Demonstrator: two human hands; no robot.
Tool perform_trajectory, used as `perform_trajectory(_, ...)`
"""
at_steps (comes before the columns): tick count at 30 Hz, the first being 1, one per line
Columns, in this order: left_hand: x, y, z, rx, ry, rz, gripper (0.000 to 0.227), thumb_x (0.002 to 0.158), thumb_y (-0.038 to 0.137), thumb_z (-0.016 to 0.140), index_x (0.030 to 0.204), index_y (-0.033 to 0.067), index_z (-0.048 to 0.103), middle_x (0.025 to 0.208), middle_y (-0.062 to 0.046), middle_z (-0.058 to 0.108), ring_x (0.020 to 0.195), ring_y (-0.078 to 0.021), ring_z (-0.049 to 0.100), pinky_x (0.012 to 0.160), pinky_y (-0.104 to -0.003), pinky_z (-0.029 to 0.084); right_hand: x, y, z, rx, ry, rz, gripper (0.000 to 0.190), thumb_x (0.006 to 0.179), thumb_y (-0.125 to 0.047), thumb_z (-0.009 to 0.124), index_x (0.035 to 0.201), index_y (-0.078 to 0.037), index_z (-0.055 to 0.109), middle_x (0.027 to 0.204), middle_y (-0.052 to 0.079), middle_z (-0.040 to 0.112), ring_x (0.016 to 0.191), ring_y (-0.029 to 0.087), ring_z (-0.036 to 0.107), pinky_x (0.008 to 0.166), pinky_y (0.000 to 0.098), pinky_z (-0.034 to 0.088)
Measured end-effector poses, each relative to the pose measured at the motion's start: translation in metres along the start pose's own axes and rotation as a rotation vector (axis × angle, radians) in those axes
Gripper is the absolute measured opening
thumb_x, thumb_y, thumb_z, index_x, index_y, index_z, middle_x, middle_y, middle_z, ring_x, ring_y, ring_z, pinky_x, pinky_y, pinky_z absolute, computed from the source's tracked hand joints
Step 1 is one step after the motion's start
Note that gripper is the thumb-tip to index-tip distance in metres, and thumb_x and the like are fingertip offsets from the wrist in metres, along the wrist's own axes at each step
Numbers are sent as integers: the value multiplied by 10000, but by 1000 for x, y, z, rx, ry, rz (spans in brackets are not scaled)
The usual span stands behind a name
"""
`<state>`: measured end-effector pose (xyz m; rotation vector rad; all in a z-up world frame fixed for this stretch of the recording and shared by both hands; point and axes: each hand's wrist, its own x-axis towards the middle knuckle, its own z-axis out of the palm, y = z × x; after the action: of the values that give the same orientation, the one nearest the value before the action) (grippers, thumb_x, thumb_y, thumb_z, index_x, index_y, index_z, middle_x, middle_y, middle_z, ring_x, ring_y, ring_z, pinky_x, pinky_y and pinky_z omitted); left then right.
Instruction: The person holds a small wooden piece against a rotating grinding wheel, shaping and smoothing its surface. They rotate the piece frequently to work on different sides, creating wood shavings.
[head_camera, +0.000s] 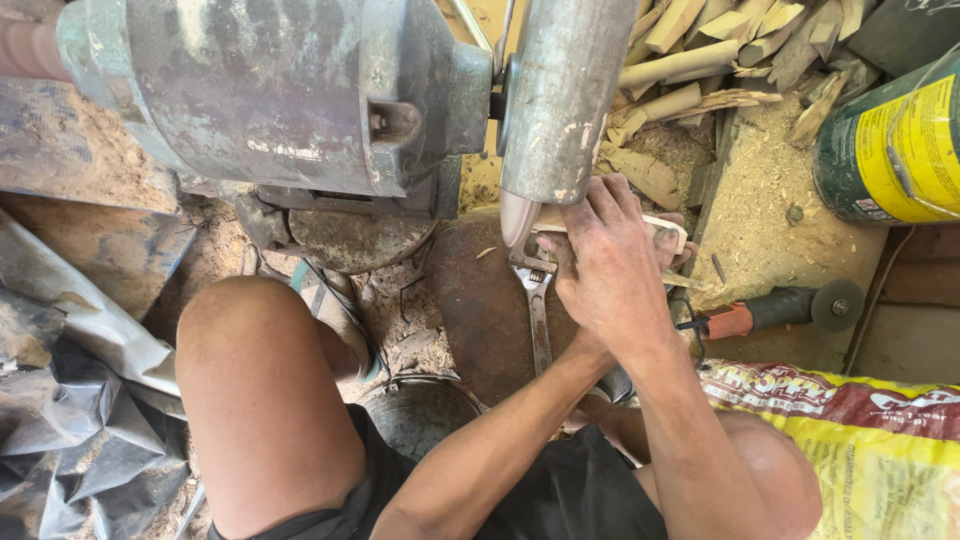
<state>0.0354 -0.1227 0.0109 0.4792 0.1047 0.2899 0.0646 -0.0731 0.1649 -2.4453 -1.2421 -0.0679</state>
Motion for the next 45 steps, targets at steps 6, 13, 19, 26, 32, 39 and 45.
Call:
perform_trajectory(6, 0, 43, 1, 725, 298, 92, 320, 969, 77, 654, 1253, -54, 585, 1205, -210, 681, 1082, -248, 685, 889, -408, 575, -3, 12, -10, 437, 44, 103, 427, 823, 0, 788, 1223, 45, 642, 1212, 198, 703, 1109, 332, 686, 966, 418, 546)
perform_trajectory(13, 1, 74, -20, 1122, 462, 241, 497, 942, 34, 670, 1383, -55, 459, 1321, -253, 570, 1153, -349, 665, 944, -429, 631, -10, 27, 10, 907, 28, 220, 503, 821, 76, 775, 1298, 39, 620, 1261, 114, 700, 1229, 229, 650, 1123, 366, 490)
perform_trajectory(19, -6, 92, -50, 1350, 461, 423, 707, 939, -37, 711, 1534, -26, 329, 1420, -303, 496, 1253, -393, 610, 947, -455, 604, -18, 36, 26, 1346, 62, 335, 520, 845, 93, 770, 1326, -2, 597, 1285, 81, 676, 1237, 191, 642, 1144, 363, 516)
perform_trajectory(26, -38, 143, -35, 1741, 465, 559, 673, 847, 45, 813, 1411, 14, 446, 1344, -262, 540, 1153, -371, 588, 922, -475, 601, -37, 33, 22, 1642, 133, 272, 424, 925, 40, 783, 1305, -29, 609, 1297, 74, 660, 1229, 181, 621, 1103, 337, 518)
perform_trajectory(32, -94, 201, 10, 1359, 381, 73, 525, 849, 161, 837, 1295, 54, 581, 1205, -151, 587, 1017, -239, 691, 858, -340, 670, -55, 32, -4, 1602, 114, 460, 530, 883, -30, 787, 1371, 4, 584, 1285, 94, 670, 1197, 189, 631, 1057, 342, 509)
perform_trajectory(39, -117, 266, 14, 827, 334, 96, 760, 780, 149, 841, 1396, 63, 402, 1222, -138, 668, 1137, -202, 660, 1011, -327, 539, -82, 4, -18, 1382, -168, 420, 549, 863, -63, 772, 1383, 25, 615, 1272, 121, 695, 1185, 193, 649, 1061, 329, 510)
perform_trajectory(45, -132, 280, -9, 413, 258, -148, 523, 940, 190, 673, 1415, 39, 515, 1251, -92, 679, 1124, -179, 662, 938, -361, 559, -103, -37, -8, 1436, -484, 436, 473, 949, -185, 714, 1330, 82, 632, 1213, 151, 713, 1063, 234, 697, 890, 380, 584)
